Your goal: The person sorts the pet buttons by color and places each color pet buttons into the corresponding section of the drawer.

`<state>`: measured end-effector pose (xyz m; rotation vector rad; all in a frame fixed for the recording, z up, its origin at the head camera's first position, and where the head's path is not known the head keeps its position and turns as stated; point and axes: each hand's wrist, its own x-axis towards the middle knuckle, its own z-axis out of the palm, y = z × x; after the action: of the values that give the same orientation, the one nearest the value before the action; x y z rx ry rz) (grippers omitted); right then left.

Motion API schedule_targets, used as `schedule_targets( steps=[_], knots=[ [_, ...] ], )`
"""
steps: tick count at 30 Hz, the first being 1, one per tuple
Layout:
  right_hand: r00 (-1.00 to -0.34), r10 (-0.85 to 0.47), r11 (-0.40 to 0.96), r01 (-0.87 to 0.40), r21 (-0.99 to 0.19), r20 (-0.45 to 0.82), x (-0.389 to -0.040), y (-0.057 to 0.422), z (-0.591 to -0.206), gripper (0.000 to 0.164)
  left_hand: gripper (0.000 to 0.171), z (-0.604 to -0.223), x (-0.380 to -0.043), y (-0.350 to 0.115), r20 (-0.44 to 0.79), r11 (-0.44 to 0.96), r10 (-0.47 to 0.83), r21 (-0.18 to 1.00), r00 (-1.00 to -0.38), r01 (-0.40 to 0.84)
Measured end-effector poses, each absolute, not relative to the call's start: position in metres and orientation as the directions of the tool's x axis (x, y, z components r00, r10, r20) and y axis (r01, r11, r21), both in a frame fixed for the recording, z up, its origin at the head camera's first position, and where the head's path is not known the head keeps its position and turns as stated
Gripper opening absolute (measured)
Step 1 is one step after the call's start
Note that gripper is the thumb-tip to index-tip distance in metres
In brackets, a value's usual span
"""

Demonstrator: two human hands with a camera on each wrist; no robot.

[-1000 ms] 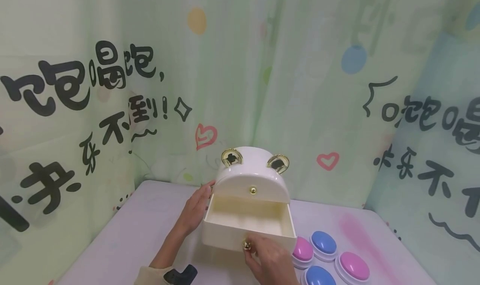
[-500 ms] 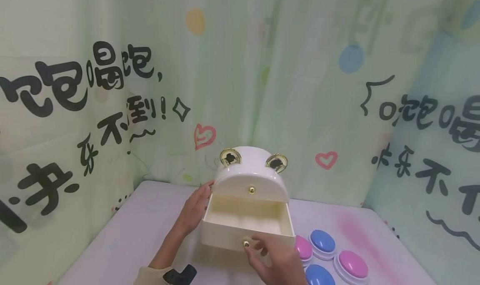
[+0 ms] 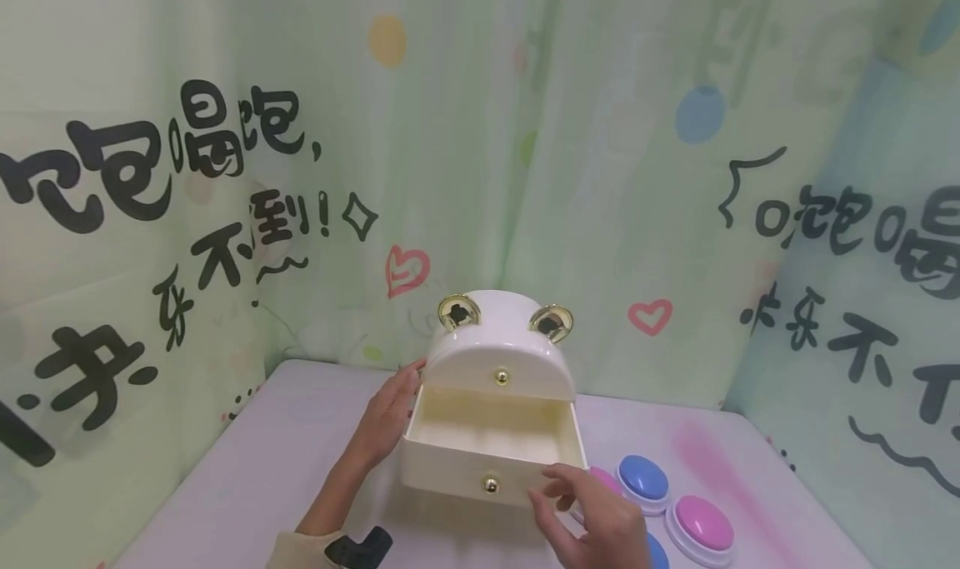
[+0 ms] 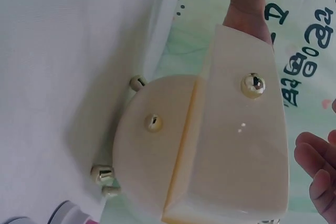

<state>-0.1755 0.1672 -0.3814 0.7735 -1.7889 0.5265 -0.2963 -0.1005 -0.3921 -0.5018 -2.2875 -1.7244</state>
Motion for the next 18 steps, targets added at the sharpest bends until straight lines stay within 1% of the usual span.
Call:
schedule_targets(
  steps=[2,9,12,13,15,16,18],
  knots=[
    [-0.246,-0.246,0.705,-0.709,0.0,0.938,-0.173,0.17,-0.382,0.033,0.052,-0.39,-0.294,-0.1,0.373,0.252,0.129,0.884,-0.919,0.394],
    [-0.262,-0.251,0.707,-0.707,-0.008,0.932,-0.166,0.179,-0.384,0.036,0.048,-0.365,-0.272,-0.099,0.354,0.27,0.135,0.885,-0.925,0.378],
    [-0.321,-0.256,0.718,-0.695,-0.044,0.912,-0.163,0.183,-0.388,0.035,0.048,-0.359,-0.266,-0.1,0.353,0.271,0.146,0.884,-0.924,0.38],
    [-0.351,-0.255,0.731,-0.68,-0.057,0.901,-0.162,0.184,-0.39,0.032,0.048,-0.358,-0.265,-0.1,0.354,0.27,0.15,0.883,-0.923,0.383],
    [-0.388,-0.254,0.747,-0.661,-0.076,0.886,-0.159,0.186,-0.394,0.027,0.048,-0.358,-0.265,-0.1,0.357,0.265,0.153,0.883,-0.921,0.387],
    [-0.425,-0.245,0.765,-0.637,-0.095,0.871,-0.157,0.187,-0.396,0.026,0.048,-0.358,-0.265,-0.1,0.358,0.263,0.155,0.884,-0.921,0.387],
    [-0.465,-0.225,0.791,-0.6,-0.117,0.856,-0.155,0.188,-0.399,0.029,0.048,-0.358,-0.266,-0.1,0.359,0.259,0.157,0.884,-0.92,0.389]
  ],
)
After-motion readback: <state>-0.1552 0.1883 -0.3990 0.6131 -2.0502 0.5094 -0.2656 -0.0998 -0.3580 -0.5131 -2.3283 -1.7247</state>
